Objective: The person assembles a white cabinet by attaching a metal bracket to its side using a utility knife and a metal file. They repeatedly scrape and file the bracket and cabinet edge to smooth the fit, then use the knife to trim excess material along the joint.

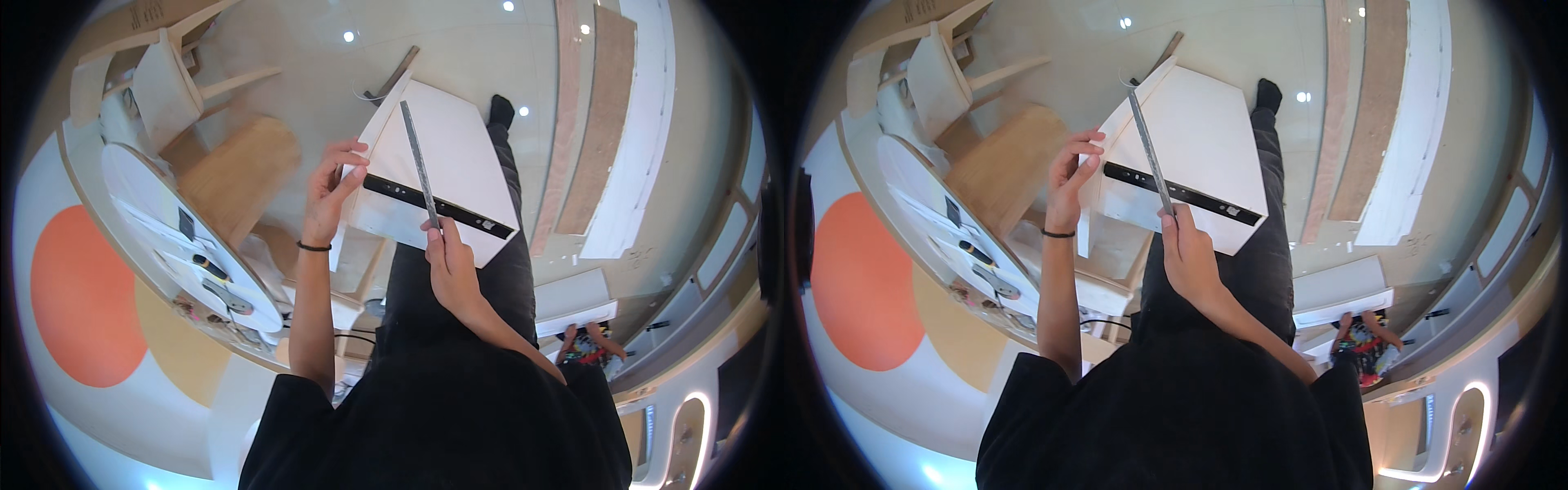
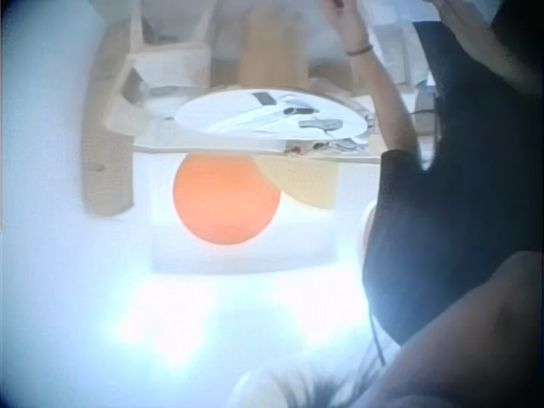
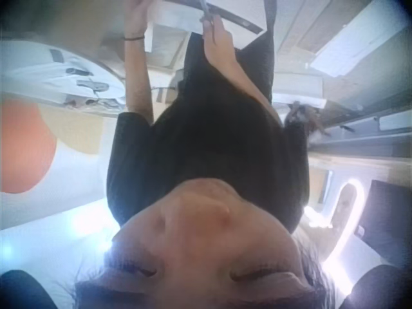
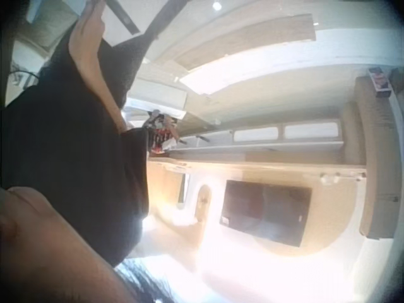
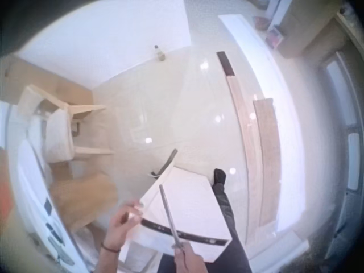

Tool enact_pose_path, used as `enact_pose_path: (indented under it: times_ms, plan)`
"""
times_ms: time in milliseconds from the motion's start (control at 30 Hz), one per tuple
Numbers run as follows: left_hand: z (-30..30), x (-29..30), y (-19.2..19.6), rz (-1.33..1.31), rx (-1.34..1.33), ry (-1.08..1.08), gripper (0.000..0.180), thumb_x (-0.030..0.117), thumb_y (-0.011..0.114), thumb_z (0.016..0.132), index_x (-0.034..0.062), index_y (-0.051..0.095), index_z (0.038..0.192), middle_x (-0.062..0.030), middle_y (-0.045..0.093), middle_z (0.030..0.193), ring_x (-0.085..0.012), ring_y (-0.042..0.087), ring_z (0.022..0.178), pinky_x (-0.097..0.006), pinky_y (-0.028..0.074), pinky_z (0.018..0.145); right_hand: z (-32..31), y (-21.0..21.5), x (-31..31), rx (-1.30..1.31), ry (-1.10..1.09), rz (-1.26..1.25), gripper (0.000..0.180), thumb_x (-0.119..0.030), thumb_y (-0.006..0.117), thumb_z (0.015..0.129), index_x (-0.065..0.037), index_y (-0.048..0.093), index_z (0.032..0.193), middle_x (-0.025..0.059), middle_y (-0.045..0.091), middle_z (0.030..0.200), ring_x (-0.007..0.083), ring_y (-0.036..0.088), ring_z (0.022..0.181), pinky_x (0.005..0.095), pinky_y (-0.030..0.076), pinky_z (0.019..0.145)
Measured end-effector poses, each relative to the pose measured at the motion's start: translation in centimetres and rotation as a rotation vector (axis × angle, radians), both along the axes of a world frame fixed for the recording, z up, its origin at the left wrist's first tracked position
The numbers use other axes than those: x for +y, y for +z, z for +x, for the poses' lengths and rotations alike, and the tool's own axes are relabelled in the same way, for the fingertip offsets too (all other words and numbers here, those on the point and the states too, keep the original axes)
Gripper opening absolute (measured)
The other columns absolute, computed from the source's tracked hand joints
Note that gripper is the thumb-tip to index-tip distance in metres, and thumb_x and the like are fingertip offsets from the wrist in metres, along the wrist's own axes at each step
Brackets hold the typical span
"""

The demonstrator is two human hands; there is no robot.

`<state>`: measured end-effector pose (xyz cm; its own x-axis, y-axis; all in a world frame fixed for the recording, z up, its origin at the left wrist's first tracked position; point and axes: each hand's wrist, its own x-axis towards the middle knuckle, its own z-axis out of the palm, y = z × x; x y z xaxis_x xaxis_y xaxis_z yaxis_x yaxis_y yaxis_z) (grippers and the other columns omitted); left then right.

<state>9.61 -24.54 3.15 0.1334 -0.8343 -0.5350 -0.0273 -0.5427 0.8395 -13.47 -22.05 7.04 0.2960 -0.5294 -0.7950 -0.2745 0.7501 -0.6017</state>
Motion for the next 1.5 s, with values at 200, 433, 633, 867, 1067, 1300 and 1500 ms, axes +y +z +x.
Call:
enact_pose_path:
  times_ms: [200,433,633,867,1067,1300,1500]
  plan:
    - [0.7,0.1,-0.3,0.044,0.208,0.152,0.014,0.013,0.06,0.1,0.0034,0.068,0.107,-0.0145,0.063,0.129,-0.0324,0.044,0.142,-0.044,0.032,0.116,1.8,-1.4,2.6,0.05,-0.103,-0.015,0.024,-0.021,0.044,0.109,-0.002,0.052,0.121,0.0161,0.059,0.067,0.0343,0.063,0.058,0.0434,0.048,0.059]
    - [0.9,1.0,-0.9,-0.069,0.082,0.013,0.017,0.011,0.061,0.096,0.0053,0.065,0.111,-0.0163,0.062,0.13,-0.0379,0.042,0.144,-0.05,0.029,0.119,2.4,-2.2,4.0,0.108,-0.113,-0.088,0.026,-0.015,0.05,0.105,0.0,0.054,0.125,0.018,0.067,0.083,0.037,0.067,0.067,0.0451,0.052,0.061]
    - [1.2,0.9,-1.5,-0.114,0.118,-0.014,0.016,0.015,0.06,0.095,0.0077,0.065,0.108,-0.0167,0.059,0.126,-0.0417,0.038,0.144,-0.054,0.025,0.119,4.2,-2.0,1.3,-0.151,0.01,-0.84,0.017,-0.021,0.067,0.095,-0.008,0.066,0.106,0.0029,0.053,0.073,0.0204,0.06,0.063,0.0334,0.048,0.055]
    - [1.4,1.3,-3.1,-0.218,0.246,-0.028,0.019,0.021,0.052,0.098,0.0074,0.06,0.108,-0.0178,0.057,0.121,-0.044,0.027,0.148,-0.058,0.015,0.121,10.9,-0.2,-2.2,-0.471,-0.017,-1.087,0.032,-0.04,0.066,0.096,-0.01,0.058,0.089,-0.0001,0.049,0.068,0.0135,0.055,0.055,0.0261,0.044,0.049]
    - [0.1,1.2,-1.2,-0.186,-0.035,-0.072,0.027,0.021,0.046,0.103,0.0045,0.058,0.12,-0.0251,0.055,0.138,-0.042,0.04,0.142,-0.054,0.026,0.12,6.7,0.4,0.3,-0.197,-0.074,-0.728,0.025,-0.026,0.068,0.095,-0.005,0.058,0.102,0.0037,0.056,0.073,0.0176,0.061,0.058,0.0297,0.049,0.051]
    - [-1.6,1.6,-1.1,-0.185,-0.255,-0.053,0.042,0.023,0.034,0.109,-0.0057,0.051,0.134,-0.0265,0.055,0.142,-0.0367,0.044,0.141,-0.048,0.032,0.119,4.3,0.3,2.9,0.112,0.055,-0.483,0.045,-0.014,0.062,0.096,0.0,0.053,0.137,0.0024,0.052,0.069,0.0157,0.059,0.056,0.0295,0.05,0.046]
    - [-1.6,1.9,-1.2,-0.155,-0.32,-0.06,0.044,0.024,0.03,0.109,-0.0066,0.051,0.133,-0.0269,0.056,0.14,-0.0372,0.046,0.14,-0.051,0.033,0.117,5.5,1.1,3.5,0.16,0.202,-0.483,0.076,-0.006,0.064,0.082,-0.002,0.041,0.154,0.002,0.051,0.07,0.0137,0.057,0.056,0.0275,0.05,0.046]
